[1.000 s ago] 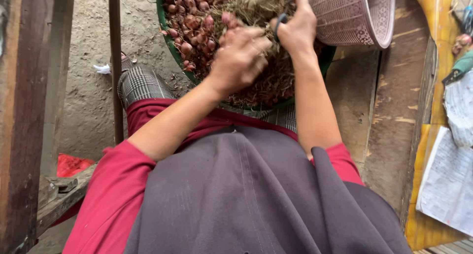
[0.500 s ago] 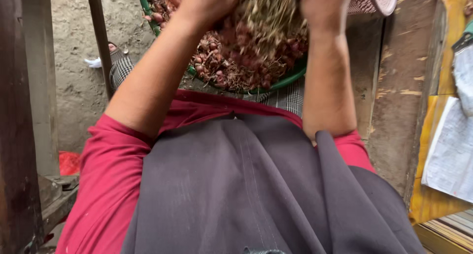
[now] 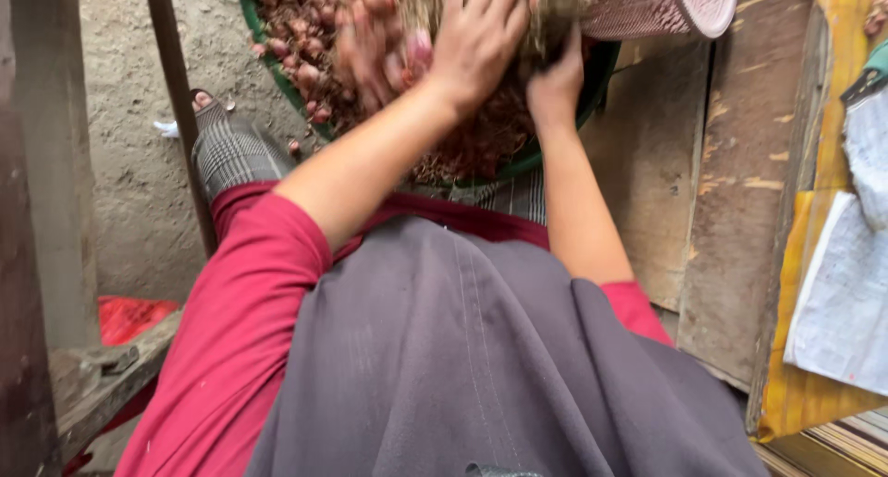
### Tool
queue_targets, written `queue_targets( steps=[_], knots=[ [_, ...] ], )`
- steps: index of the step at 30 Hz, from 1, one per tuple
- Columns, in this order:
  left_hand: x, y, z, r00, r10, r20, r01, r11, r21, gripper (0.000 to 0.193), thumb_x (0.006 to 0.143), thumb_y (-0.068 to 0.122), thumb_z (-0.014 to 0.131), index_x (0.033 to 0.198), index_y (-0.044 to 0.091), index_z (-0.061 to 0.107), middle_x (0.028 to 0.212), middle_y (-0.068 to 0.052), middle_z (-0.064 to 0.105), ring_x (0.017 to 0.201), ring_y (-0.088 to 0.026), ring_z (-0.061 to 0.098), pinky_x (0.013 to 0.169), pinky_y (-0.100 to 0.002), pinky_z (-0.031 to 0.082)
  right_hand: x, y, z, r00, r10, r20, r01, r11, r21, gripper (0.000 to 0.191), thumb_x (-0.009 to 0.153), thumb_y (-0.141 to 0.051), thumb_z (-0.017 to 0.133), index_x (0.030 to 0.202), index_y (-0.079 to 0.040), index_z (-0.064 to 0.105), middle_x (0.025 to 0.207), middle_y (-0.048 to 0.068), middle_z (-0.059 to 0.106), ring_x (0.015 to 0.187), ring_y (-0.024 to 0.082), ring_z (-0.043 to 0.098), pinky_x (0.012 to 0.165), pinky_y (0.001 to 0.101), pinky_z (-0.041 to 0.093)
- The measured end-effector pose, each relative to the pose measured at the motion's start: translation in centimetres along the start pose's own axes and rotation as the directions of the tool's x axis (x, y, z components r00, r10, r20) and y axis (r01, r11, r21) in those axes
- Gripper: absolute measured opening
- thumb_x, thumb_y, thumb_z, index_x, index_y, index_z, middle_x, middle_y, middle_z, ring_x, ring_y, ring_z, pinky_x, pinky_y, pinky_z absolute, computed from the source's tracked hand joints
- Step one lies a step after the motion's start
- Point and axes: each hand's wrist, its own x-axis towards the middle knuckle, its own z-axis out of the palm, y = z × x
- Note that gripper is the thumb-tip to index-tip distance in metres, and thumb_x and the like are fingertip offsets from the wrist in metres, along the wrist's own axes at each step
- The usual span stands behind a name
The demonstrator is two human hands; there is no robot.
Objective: The person sits on a low seat and trims dried roots and stems off harvested shallots using scissors, one bulb at a time, taking them from a large green basin piled with untrimmed shallots and dropping trimmed bulbs back into the pile.
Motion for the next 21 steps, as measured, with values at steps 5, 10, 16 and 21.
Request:
queue_targets(
  steps=[5,10,16,21],
  knots=[
    [-1.4,2.4,1.5,0.998,0.044,-0.046,-0.043,0.999,0.024,0.023,0.092,0.015,0.060,0.110,0.002,0.063,0.123,-0.018,0.056,0.120,-0.035,0.051,0.118,-0.059,0.026,-2.7,-0.8,-5.5,0.991,0.083,0.106,-0.071,0.991,-0.110,0.067,0.087,0.000,0.080,0.147,0.000,0.049,0.132,0.017,0.071,0.120,0.026,0.071,0.106,0.0355,0.056],
    [-2.0,2.9,2.9,0.997,0.052,-0.049,-0.048,0.996,0.070,0.041,0.095,0.006,0.057,0.134,-0.004,0.059,0.131,-0.026,0.052,0.130,-0.043,0.047,0.122,-0.062,0.023,-0.9,-3.1,-5.8,0.967,-0.241,-0.081,0.245,0.969,0.041,0.047,0.096,0.000,0.074,0.138,-0.003,0.053,0.124,0.014,0.068,0.103,0.027,0.077,0.087,0.0334,0.066],
    [-4.5,3.9,3.6,0.991,-0.119,0.062,0.134,0.917,-0.375,0.058,0.105,0.001,0.057,0.159,-0.004,0.035,0.161,-0.028,0.032,0.154,-0.043,0.025,0.129,-0.055,0.023,2.9,0.9,-0.2,0.832,-0.551,-0.055,0.536,0.827,-0.170,0.055,0.092,0.004,0.074,0.141,-0.004,0.051,0.134,0.014,0.060,0.124,0.032,0.064,0.107,0.0399,0.056],
    [-5.8,4.3,0.3,0.986,-0.039,0.164,0.083,0.958,-0.274,0.062,0.083,-0.003,0.059,0.144,-0.003,0.051,0.156,-0.028,0.037,0.150,-0.040,0.029,0.123,-0.053,0.029,2.0,3.1,-2.5,0.970,-0.240,0.046,0.228,0.957,0.178,0.054,0.094,0.001,0.073,0.143,-0.003,0.052,0.129,0.011,0.068,0.115,0.023,0.066,0.097,0.0319,0.056]
  ],
)
